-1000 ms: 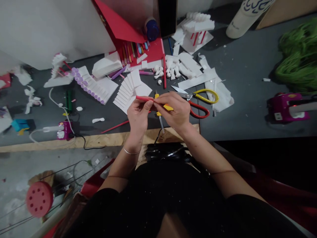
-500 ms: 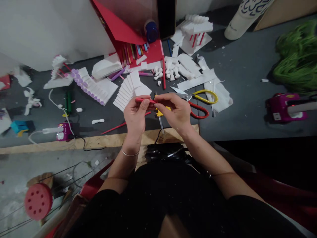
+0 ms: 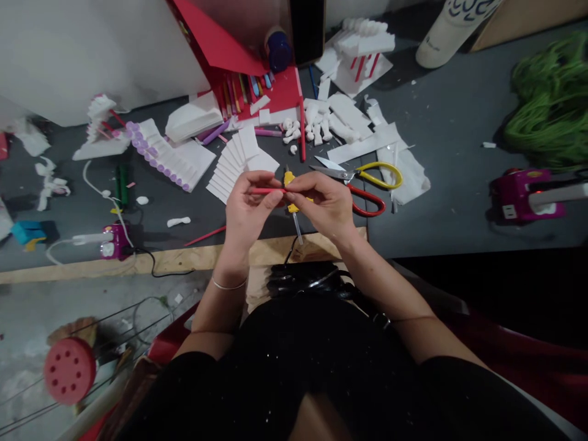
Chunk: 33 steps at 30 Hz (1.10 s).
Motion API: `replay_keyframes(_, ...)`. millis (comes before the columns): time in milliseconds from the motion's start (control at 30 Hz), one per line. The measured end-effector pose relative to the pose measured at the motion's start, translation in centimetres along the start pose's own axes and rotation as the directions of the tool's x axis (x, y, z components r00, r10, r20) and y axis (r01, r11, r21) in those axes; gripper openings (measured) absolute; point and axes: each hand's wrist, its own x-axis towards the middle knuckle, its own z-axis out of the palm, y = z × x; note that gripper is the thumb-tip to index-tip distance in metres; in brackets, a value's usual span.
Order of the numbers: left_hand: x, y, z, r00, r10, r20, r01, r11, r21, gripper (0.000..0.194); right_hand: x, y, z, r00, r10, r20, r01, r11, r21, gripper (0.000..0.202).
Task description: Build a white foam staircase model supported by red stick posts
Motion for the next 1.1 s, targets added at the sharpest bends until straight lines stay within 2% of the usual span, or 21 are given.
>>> replay_keyframes(100,-0.4,-1.0,0.0,0.996,-0.08,0.046,0.083,0.995,-0.063,0.05,-0.4,-0.3,-0.2,1.0,-0.018,0.008,0.019,0.996,-0.086,0.008)
replay_keyframes(200,-0.9,-2.0,0.6,0.995,-0.103,-0.015,0.101,0.989,-0.109,0.046,-0.6,-0.7,-0.2,1.0,-0.001,0.003,0.001,0.992,-0.129,0.008)
replay_keyframes(300,-1.1,-2.0,1.0,0.996,-0.049,-0.081,0.043,0.996,-0.075,0.044,-0.8,-1.0,-0.1,0.999,0.044,-0.01,-0.045,0.988,-0.149,0.009)
replay_keyframes(400,-1.1,-1.2,0.9,0.996,0.026,-0.091,-0.024,1.0,0.017,0.04,-0.9,-1.1,0.1,0.998,0.06,-0.006,-0.06,0.986,-0.156,0.011)
replay_keyframes(600,-1.2,-0.4,0.4,0.989,0.137,-0.051,-0.134,0.989,0.068,0.033,-0.2,-1.5,-0.3,0.996,-0.043,0.076,0.059,0.973,-0.222,0.008)
replay_keyframes(733,-1.1,-0.7,0.4,0.999,0.054,-0.006,-0.054,0.999,0.008,0.036,0.2,-1.7,-0.7,0.99,-0.072,0.123,0.098,0.969,-0.227,0.007)
replay_keyframes(933,-0.7,-1.0,0.1,0.998,-0.04,0.048,0.043,0.998,-0.047,0.05,0.2,-1.2,-0.9,0.981,0.051,0.19,-0.023,0.989,-0.148,0.015)
replay_keyframes(1000,-0.6,-0.9,0.1,0.993,-0.072,0.093,0.079,0.994,-0.071,0.053,0.4,-1.2,-1.1,0.975,0.032,0.218,0.003,0.987,-0.161,0.018)
replay_keyframes(1100,-0.5,-1.1,0.4,0.985,-0.105,0.135,0.125,0.981,-0.149,0.053,0.5,-1.3,-1.2,0.974,-0.078,0.212,0.129,0.962,-0.239,0.014)
